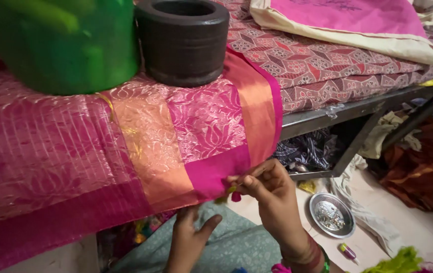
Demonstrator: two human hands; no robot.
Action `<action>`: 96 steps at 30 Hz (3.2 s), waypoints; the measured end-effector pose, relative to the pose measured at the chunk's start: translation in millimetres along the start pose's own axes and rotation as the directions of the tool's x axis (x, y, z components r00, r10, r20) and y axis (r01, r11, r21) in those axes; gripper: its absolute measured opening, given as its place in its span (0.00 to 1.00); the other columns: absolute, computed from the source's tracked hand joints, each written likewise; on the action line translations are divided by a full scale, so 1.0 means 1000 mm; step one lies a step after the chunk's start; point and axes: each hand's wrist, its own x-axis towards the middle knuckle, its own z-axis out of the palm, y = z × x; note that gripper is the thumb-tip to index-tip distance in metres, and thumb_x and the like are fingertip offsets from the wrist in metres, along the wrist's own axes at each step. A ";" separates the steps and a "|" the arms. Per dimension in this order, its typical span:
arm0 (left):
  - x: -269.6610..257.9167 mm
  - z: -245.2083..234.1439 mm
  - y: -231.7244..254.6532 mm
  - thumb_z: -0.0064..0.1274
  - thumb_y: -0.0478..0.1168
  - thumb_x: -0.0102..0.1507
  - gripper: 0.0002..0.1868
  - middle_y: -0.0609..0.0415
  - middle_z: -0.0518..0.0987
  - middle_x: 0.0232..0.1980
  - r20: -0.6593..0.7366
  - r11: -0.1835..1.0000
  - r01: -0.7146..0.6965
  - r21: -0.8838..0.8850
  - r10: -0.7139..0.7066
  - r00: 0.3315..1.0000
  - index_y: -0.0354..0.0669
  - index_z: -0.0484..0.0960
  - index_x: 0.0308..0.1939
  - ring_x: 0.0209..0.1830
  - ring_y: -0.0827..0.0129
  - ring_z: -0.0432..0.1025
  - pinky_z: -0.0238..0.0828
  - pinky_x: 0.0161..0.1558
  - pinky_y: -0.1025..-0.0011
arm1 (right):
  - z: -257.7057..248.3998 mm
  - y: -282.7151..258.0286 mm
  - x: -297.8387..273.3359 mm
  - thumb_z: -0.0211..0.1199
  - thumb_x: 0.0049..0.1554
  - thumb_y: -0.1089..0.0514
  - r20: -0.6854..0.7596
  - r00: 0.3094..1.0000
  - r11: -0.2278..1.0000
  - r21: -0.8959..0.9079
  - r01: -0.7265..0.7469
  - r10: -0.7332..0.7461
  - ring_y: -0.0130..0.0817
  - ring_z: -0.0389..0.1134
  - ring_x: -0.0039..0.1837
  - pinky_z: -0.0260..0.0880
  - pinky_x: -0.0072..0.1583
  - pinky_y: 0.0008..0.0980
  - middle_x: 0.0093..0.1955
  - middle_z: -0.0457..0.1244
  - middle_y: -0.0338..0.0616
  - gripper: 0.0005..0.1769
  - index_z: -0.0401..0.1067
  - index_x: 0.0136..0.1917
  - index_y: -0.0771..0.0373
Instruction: The person sits on the floor and hand-sews decorative silk tassels onto the pink border of a sari, using a needle and thread. They stitch each tassel in place, cut the thread with scissors, and brush the finished tassels with a blue comb.
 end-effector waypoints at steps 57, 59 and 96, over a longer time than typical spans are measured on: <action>0.040 -0.006 0.046 0.58 0.43 0.64 0.13 0.59 0.84 0.41 0.284 0.577 0.542 -0.611 -0.479 0.830 0.38 0.85 0.46 0.43 0.75 0.77 0.73 0.49 0.72 | -0.006 0.093 -0.041 0.58 0.66 0.57 0.057 0.989 0.985 -0.116 -0.126 0.133 0.27 0.67 0.58 0.67 0.63 0.30 0.53 0.68 0.37 0.12 0.76 0.55 0.67; 0.042 0.000 0.036 0.61 0.43 0.64 0.13 0.59 0.82 0.39 0.258 0.624 0.514 -0.589 -0.457 0.851 0.36 0.85 0.44 0.40 0.75 0.74 0.71 0.44 0.70 | -0.027 0.100 -0.044 0.58 0.66 0.57 0.125 0.977 0.976 -0.162 -0.149 0.170 0.29 0.68 0.59 0.68 0.64 0.31 0.53 0.68 0.38 0.12 0.76 0.55 0.67; 0.078 -0.026 0.016 0.55 0.43 0.64 0.15 0.51 0.86 0.41 0.677 0.518 0.766 -0.380 -0.408 0.612 0.35 0.86 0.47 0.43 0.67 0.80 0.75 0.51 0.69 | -0.015 -0.045 -0.050 0.62 0.53 0.56 0.954 0.293 0.016 -0.294 0.956 0.069 0.36 0.66 0.56 0.64 0.54 0.39 0.50 0.64 0.39 0.19 0.71 0.58 0.56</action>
